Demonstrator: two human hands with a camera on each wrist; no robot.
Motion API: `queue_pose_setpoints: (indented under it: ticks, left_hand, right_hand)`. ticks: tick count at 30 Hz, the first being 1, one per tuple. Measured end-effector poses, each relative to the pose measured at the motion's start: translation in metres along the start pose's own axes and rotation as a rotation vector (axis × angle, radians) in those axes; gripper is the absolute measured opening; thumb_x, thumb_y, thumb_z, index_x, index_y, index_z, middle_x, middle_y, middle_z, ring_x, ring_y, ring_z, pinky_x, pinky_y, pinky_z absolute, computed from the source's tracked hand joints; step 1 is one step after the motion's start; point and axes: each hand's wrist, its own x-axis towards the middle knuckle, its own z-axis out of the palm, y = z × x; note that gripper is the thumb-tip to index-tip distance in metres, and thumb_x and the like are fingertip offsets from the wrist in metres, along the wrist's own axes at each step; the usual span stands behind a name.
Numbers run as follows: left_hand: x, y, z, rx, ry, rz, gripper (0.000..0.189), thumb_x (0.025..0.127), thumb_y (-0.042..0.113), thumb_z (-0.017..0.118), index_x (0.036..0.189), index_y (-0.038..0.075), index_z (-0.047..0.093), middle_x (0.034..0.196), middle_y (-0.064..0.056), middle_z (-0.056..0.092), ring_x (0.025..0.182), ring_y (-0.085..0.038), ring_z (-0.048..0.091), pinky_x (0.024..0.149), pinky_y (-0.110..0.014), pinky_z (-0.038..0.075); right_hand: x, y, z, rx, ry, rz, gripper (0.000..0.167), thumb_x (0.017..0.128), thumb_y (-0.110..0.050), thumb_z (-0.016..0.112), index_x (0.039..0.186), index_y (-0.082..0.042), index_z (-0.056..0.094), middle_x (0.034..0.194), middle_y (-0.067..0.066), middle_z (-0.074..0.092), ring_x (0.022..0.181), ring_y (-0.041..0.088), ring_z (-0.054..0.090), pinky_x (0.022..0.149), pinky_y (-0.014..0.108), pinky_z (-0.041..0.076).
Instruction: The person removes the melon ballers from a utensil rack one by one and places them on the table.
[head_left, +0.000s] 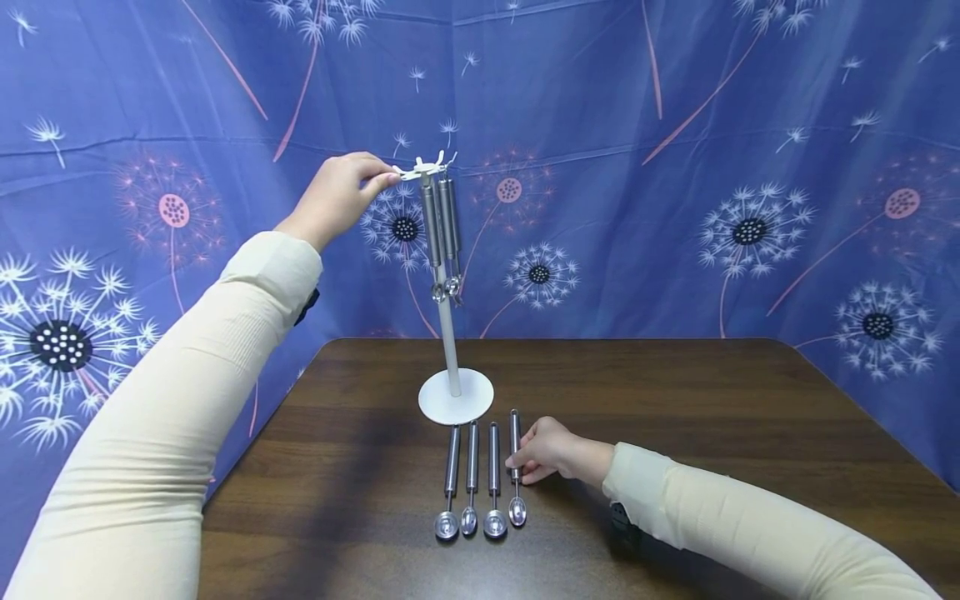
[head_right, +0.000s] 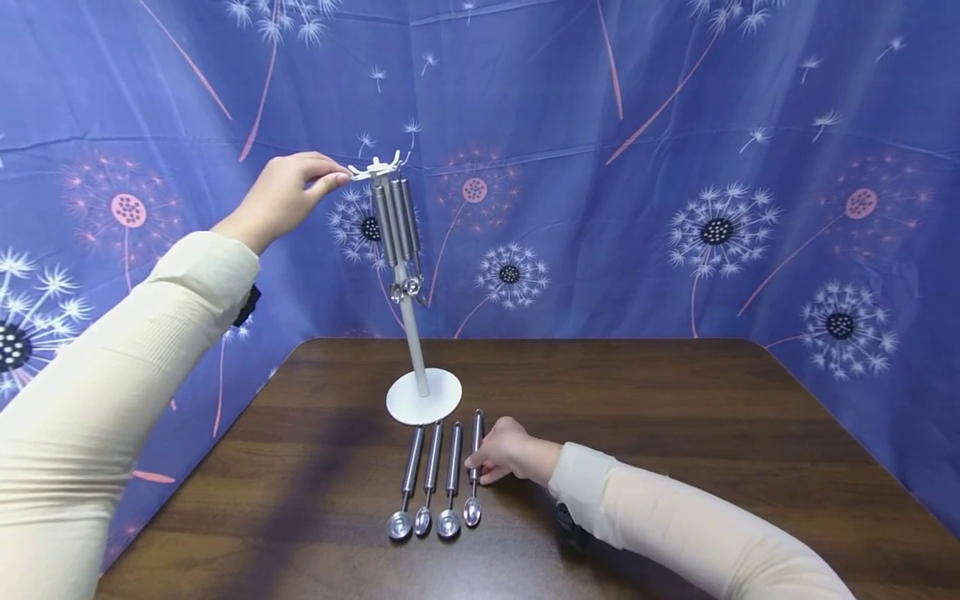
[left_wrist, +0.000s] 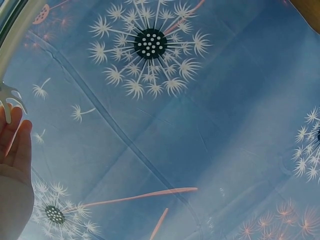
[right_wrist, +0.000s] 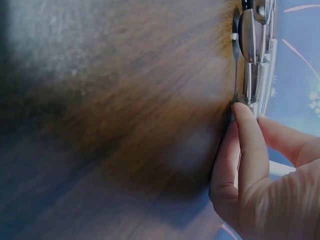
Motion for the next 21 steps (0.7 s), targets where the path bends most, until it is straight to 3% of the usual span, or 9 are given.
queue_pose_setpoints:
  ticks: [8, 21]
  left_hand:
    - [0.0013, 0.0002, 0.0032, -0.006, 0.000, -0.009, 0.037, 0.102, 0.030, 0.050, 0.123, 0.004, 0.066, 0.126, -0.015, 0.063, 0.123, -0.032, 0.055, 0.110, -0.042, 0.039]
    - [0.0000, 0.0001, 0.0039, -0.023, 0.021, -0.033, 0.036, 0.101, 0.029, 0.051, 0.122, 0.003, 0.066, 0.125, -0.015, 0.063, 0.121, -0.032, 0.055, 0.108, -0.042, 0.040]
  right_hand:
    - [-0.0014, 0.0003, 0.0048, 0.006, 0.006, 0.017, 0.033, 0.077, 0.010, 0.074, 0.100, 0.008, 0.049, 0.073, 0.012, 0.053, 0.052, 0.015, 0.052, 0.058, 0.031, 0.061]
    - [-0.0037, 0.0015, 0.0058, 0.059, -0.018, 0.029, 0.038, 0.079, 0.011, 0.071, 0.107, 0.009, 0.045, 0.078, 0.014, 0.052, 0.054, 0.017, 0.053, 0.060, 0.031, 0.061]
